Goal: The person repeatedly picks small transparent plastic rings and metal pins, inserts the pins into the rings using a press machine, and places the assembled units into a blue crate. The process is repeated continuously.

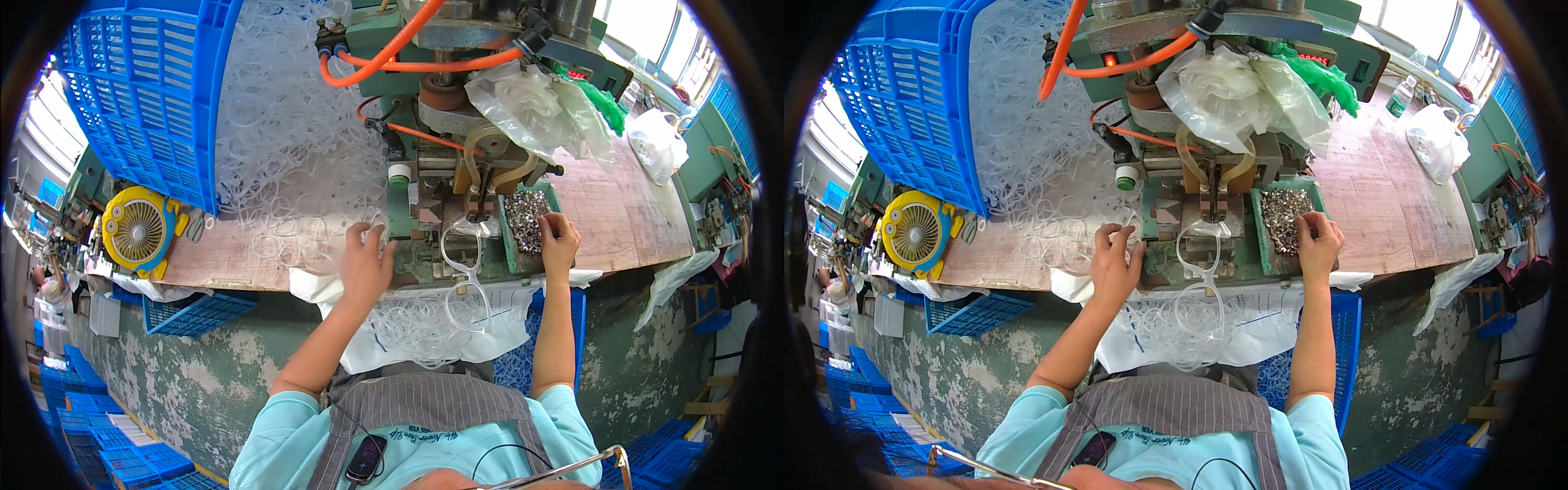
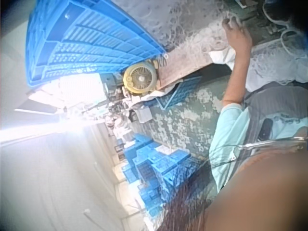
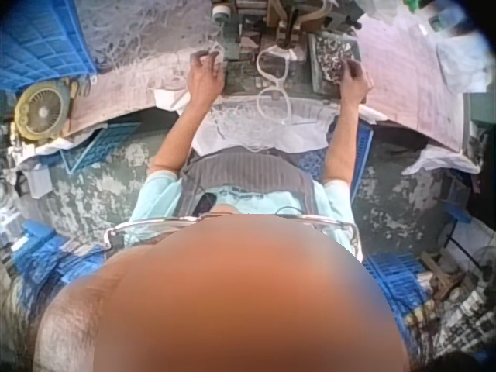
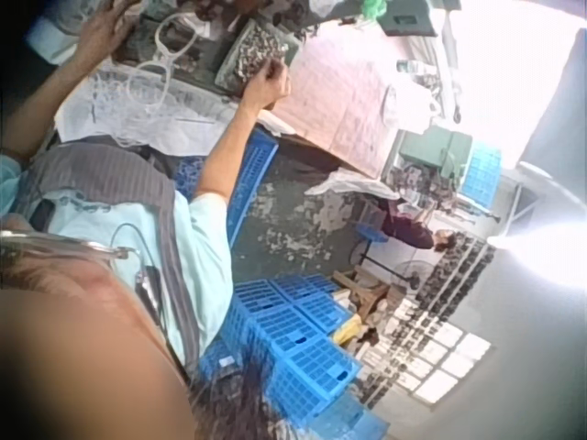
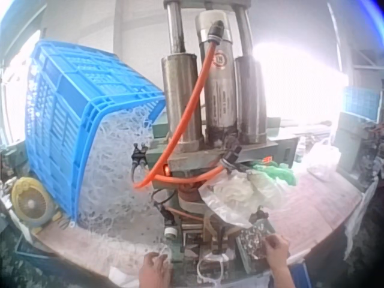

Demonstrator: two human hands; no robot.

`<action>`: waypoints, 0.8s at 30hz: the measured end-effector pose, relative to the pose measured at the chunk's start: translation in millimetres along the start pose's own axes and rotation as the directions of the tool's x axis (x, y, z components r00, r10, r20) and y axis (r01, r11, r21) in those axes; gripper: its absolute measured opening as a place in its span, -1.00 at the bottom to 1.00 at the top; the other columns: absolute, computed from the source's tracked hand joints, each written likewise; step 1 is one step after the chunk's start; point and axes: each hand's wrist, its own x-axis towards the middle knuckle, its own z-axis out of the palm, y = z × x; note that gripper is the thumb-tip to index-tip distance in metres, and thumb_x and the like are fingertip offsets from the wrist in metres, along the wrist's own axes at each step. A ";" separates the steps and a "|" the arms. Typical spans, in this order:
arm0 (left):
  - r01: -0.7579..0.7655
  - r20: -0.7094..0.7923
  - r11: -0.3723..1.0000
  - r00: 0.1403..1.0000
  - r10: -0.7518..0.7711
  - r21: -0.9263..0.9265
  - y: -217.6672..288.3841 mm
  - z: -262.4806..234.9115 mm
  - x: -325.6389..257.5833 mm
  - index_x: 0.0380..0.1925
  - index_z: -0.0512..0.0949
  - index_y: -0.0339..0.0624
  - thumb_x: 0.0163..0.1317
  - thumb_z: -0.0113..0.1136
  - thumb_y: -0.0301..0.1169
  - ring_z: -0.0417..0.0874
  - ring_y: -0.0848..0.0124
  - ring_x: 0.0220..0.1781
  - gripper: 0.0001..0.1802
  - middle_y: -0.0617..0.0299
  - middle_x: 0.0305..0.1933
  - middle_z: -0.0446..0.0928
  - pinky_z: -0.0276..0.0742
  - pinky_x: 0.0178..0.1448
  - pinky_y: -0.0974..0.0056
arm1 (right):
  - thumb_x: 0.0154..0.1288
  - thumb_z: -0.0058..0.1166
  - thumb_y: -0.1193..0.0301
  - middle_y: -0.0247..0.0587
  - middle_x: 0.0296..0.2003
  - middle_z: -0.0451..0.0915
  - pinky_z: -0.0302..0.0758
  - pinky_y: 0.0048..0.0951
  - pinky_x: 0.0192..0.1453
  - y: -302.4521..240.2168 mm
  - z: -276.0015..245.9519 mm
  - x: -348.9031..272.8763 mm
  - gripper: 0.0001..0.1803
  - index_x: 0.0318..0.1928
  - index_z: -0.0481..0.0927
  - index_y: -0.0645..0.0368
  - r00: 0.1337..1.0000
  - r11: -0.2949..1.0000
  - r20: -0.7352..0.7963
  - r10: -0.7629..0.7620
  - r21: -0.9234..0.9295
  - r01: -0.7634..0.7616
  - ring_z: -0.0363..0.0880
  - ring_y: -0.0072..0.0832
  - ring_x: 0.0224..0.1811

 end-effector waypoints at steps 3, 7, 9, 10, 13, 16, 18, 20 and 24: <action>0.052 0.121 0.966 0.989 -0.085 0.253 -38.8 9.3 -3.4 0.00 0.56 -0.07 0.11 0.28 -0.38 0.59 -0.03 -0.09 -0.61 -0.04 0.03 0.46 0.56 -0.12 0.04 | 0.15 0.27 0.44 -0.29 -0.47 0.62 0.41 -0.32 -0.15 0.6 0.7 0.2 -0.94 -0.34 0.66 0.06 0.996 0.996 0.001 0.085 0.017 -0.085 0.55 -0.37 -0.39; -0.076 0.125 0.974 0.991 0.050 0.211 -76.6 7.1 7.7 -0.09 0.59 -0.07 0.07 0.24 -0.45 0.59 0.05 -0.11 -0.66 0.07 -0.03 0.54 0.55 -0.11 0.04 | 0.16 0.24 0.46 -0.29 -0.46 0.63 0.42 -0.31 -0.15 5.0 1.4 -1.5 -0.94 -0.33 0.67 0.03 1.000 0.999 -0.011 0.029 -0.038 -0.029 0.56 -0.35 -0.35; -0.125 0.087 0.972 0.990 0.109 0.198 -88.6 1.1 17.8 -0.21 0.62 -0.11 0.06 0.23 -0.49 0.61 0.08 -0.16 -0.76 0.14 -0.17 0.61 0.54 -0.14 0.06 | 0.17 0.23 0.46 -0.29 -0.46 0.63 0.42 -0.31 -0.13 6.5 2.3 -2.2 -0.94 -0.32 0.67 0.02 1.000 0.997 -0.023 -0.021 -0.081 0.019 0.56 -0.34 -0.33; -0.085 0.047 0.985 0.996 0.079 0.147 -92.1 -1.1 22.5 -0.21 0.62 -0.12 0.06 0.22 -0.49 0.62 0.07 -0.18 -0.76 0.14 -0.19 0.62 0.54 -0.15 0.06 | 0.17 0.23 0.46 -0.29 -0.45 0.63 0.42 -0.31 -0.13 6.6 2.4 -2.3 -0.94 -0.32 0.67 0.02 0.999 0.993 -0.018 -0.034 -0.112 0.032 0.56 -0.33 -0.32; 0.023 -0.148 0.999 0.989 -0.018 0.030 -95.0 -6.9 33.2 -0.23 0.61 -0.18 0.19 0.21 -0.45 0.65 0.18 -0.34 -0.85 0.13 -0.30 0.63 0.54 -0.22 0.14 | 0.17 0.24 0.46 -0.30 -0.42 0.65 0.42 -0.32 -0.11 2.8 2.3 -1.5 -0.94 -0.33 0.68 0.01 0.998 0.991 -0.011 -0.062 -0.123 0.060 0.57 -0.32 -0.27; 0.392 -0.078 0.848 0.892 -0.445 -0.356 -90.2 -18.3 47.8 -0.24 0.60 -0.24 0.32 0.15 -0.38 0.62 0.38 -0.41 -0.84 0.16 -0.31 0.64 0.54 -0.26 0.26 | 0.16 0.24 0.47 -0.30 -0.39 0.66 0.43 -0.32 -0.10 -8.2 1.0 -0.5 -0.93 -0.33 0.69 0.00 0.999 0.995 -0.008 -0.051 -0.088 0.050 0.57 -0.32 -0.23; 0.315 -0.123 0.766 0.883 -0.453 -0.560 -75.4 -24.3 52.7 -0.22 0.57 -0.29 0.39 0.10 -0.33 0.57 0.51 -0.44 -0.78 0.15 -0.28 0.66 0.51 -0.29 0.38 | 0.14 0.24 0.50 -0.30 -0.38 0.66 0.44 -0.33 -0.09 -20.5 2.0 -1.7 -0.90 -0.32 0.69 0.00 0.995 0.991 -0.029 -0.098 -0.098 0.095 0.57 -0.32 -0.22; 0.264 -0.191 0.787 0.881 -0.432 -0.558 -51.8 -29.3 55.2 -0.20 0.56 -0.31 0.40 0.08 -0.34 0.58 0.52 -0.43 -0.77 0.14 -0.25 0.67 0.51 -0.29 0.41 | 0.13 0.23 0.55 -0.28 -0.36 0.67 0.45 -0.35 -0.09 -36.1 5.4 -1.7 -0.86 -0.30 0.70 0.01 1.000 1.000 0.010 0.009 0.016 -0.009 0.56 -0.34 -0.23; -0.251 -0.304 0.968 0.920 0.246 0.022 9.1 -39.7 46.7 -0.18 0.59 -0.17 0.15 0.20 -0.55 0.62 0.30 -0.19 -0.79 0.18 -0.18 0.65 0.50 0.05 0.18 | 0.12 0.19 0.62 -0.24 -0.32 0.67 0.46 -0.39 -0.09 -77.3 12.1 -2.3 -0.80 -0.25 0.71 0.07 0.988 0.948 0.099 0.122 0.283 -0.145 0.55 -0.37 -0.24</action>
